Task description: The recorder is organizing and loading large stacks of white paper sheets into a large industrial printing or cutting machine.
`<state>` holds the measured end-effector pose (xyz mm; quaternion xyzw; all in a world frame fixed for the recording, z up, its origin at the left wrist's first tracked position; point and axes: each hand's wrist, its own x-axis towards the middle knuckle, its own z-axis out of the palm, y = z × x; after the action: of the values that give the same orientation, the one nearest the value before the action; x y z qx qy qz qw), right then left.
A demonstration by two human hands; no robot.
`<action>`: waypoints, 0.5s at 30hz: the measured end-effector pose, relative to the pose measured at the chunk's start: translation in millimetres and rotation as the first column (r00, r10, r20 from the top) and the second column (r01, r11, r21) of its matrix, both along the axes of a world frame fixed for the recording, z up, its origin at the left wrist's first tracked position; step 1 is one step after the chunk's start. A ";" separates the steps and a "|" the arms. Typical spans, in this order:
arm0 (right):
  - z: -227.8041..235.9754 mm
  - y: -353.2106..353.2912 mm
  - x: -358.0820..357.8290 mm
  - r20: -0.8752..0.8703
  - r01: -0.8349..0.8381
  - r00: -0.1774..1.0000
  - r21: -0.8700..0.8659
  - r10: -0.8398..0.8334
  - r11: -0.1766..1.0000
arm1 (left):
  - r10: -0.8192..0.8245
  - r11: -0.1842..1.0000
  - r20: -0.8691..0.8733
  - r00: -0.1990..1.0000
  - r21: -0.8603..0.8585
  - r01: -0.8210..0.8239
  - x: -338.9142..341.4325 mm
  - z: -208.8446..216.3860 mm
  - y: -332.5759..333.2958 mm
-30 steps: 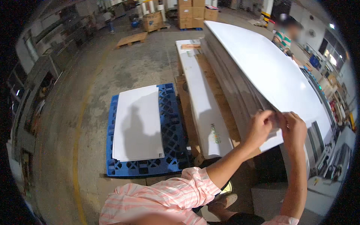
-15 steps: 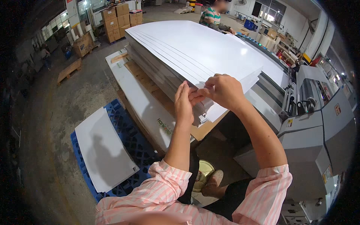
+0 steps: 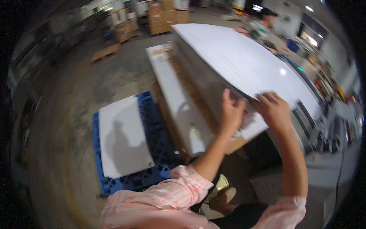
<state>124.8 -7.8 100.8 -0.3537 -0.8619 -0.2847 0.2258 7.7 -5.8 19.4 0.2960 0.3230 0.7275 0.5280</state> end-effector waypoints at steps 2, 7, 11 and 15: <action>-1.6 -7.4 -11.3 -0.136 0.063 0.986 -0.206 -0.092 0.976 | 0.223 0.973 -0.165 0.961 0.103 -0.208 4.9 -18.6 10.3; 6.8 22.5 -8.8 -0.238 0.100 0.945 -0.435 -0.222 0.895 | 0.204 0.977 -0.485 0.850 0.158 -0.144 -9.6 -24.2 3.4; 45.2 17.4 -7.6 -0.505 0.072 0.844 -0.232 -0.183 0.970 | 0.137 0.981 -0.442 0.887 0.184 -0.060 -1.4 -19.1 1.8; 15.4 5.6 -6.5 -0.354 0.078 0.923 -0.218 -0.153 0.973 | 0.160 0.976 -0.420 0.893 0.205 -0.078 3.8 -22.1 2.0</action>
<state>118.4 -2.1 116.2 -0.4720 -0.8059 -0.1381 0.3297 11.5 -3.8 -2.7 0.4771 0.3819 0.7009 0.3678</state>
